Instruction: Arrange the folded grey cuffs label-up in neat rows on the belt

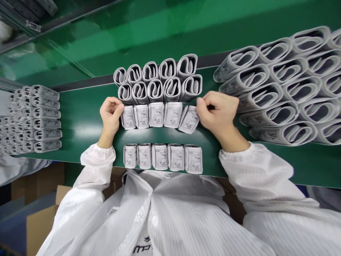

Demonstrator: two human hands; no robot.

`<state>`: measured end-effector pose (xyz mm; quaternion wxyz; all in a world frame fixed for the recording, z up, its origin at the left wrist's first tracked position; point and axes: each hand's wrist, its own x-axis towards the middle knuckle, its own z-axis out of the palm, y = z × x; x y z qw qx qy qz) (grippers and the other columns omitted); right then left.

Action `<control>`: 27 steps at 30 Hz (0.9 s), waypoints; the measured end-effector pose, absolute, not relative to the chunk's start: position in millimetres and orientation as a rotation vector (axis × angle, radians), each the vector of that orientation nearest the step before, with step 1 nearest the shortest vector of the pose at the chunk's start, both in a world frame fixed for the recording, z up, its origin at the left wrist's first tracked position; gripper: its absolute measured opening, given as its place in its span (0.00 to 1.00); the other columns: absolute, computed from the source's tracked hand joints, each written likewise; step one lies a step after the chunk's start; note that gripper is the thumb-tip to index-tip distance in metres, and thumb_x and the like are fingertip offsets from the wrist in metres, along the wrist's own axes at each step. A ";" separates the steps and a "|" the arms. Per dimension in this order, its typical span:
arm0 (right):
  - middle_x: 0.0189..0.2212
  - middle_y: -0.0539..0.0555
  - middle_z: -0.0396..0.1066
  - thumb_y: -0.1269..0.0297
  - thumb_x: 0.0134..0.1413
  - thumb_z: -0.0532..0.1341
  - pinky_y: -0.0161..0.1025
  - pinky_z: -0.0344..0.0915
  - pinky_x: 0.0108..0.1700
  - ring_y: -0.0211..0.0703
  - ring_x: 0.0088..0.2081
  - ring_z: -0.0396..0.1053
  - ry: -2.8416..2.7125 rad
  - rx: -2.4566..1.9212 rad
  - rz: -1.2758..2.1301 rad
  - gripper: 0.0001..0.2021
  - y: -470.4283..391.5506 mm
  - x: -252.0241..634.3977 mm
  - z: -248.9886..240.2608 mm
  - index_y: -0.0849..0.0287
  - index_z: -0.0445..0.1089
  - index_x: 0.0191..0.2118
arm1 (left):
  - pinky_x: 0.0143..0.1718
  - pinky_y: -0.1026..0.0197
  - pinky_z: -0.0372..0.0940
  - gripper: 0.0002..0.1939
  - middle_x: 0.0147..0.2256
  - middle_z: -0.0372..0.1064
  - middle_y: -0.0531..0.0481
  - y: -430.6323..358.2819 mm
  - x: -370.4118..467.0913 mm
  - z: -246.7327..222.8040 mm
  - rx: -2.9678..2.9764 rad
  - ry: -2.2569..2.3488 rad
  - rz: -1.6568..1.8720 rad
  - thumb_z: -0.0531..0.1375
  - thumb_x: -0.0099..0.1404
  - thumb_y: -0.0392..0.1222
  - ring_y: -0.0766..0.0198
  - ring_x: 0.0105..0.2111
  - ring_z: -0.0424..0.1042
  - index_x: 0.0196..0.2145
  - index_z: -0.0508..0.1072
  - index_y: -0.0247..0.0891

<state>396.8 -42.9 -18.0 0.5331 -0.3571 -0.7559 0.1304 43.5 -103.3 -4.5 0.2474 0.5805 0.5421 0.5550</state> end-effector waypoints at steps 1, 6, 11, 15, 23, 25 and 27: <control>0.18 0.47 0.67 0.66 0.65 0.63 0.37 0.52 0.23 0.34 0.19 0.61 -1.805 -0.860 0.315 0.22 -43.0 396.6 -18.2 0.54 0.55 0.21 | 0.25 0.62 0.56 0.25 0.29 0.63 0.56 -103.8 44.4 -3.8 1.585 1.497 1.514 0.68 0.72 0.69 0.71 0.24 0.58 0.37 0.74 0.44; 0.17 0.47 0.66 0.66 0.65 0.63 0.36 0.54 0.23 0.33 0.19 0.62 -1.801 -0.876 0.325 0.23 -43.1 397.0 -17.9 0.54 0.55 0.21 | 0.24 0.62 0.54 0.27 0.27 0.60 0.57 -103.9 47.7 -2.2 1.569 1.549 1.522 0.68 0.72 0.70 0.71 0.23 0.56 0.35 0.73 0.43; 0.17 0.48 0.66 0.65 0.64 0.63 0.36 0.54 0.23 0.34 0.19 0.62 -1.816 -0.903 0.348 0.22 -43.2 397.9 -16.7 0.54 0.56 0.20 | 0.24 0.62 0.53 0.25 0.26 0.62 0.57 -102.2 47.3 -2.9 1.575 1.525 1.554 0.69 0.72 0.68 0.71 0.23 0.57 0.34 0.74 0.43; 0.17 0.47 0.65 0.66 0.64 0.63 0.36 0.52 0.23 0.34 0.19 0.61 -1.801 -0.877 0.333 0.22 -42.7 397.2 -17.8 0.54 0.55 0.21 | 0.24 0.62 0.53 0.23 0.27 0.62 0.57 -102.4 48.1 -4.3 1.610 1.500 1.533 0.69 0.74 0.65 0.71 0.23 0.56 0.35 0.75 0.43; 0.19 0.49 0.66 0.58 0.70 0.63 0.44 0.54 0.24 0.40 0.20 0.60 -1.809 -0.971 0.417 0.25 -45.4 401.3 -20.8 0.51 0.55 0.21 | 0.50 0.50 0.71 0.30 0.51 0.77 0.48 -99.3 11.8 14.7 1.791 1.668 2.141 0.63 0.78 0.60 0.56 0.52 0.78 0.26 0.57 0.41; 0.19 0.49 0.66 0.58 0.72 0.63 0.48 0.57 0.26 0.43 0.21 0.61 -1.820 -1.028 0.475 0.26 -47.1 403.0 -19.9 0.50 0.55 0.22 | 0.50 0.48 0.71 0.31 0.64 0.73 0.48 -102.1 -5.0 20.8 1.788 1.670 2.314 0.62 0.76 0.63 0.51 0.61 0.74 0.26 0.54 0.41; 0.20 0.50 0.66 0.56 0.74 0.62 0.49 0.57 0.27 0.44 0.22 0.62 -1.830 -1.074 0.495 0.26 -47.8 403.7 -19.2 0.50 0.55 0.22 | 0.46 0.45 0.71 0.32 0.71 0.67 0.48 -107.4 -16.9 24.3 1.803 1.654 2.194 0.61 0.75 0.68 0.48 0.61 0.74 0.27 0.54 0.42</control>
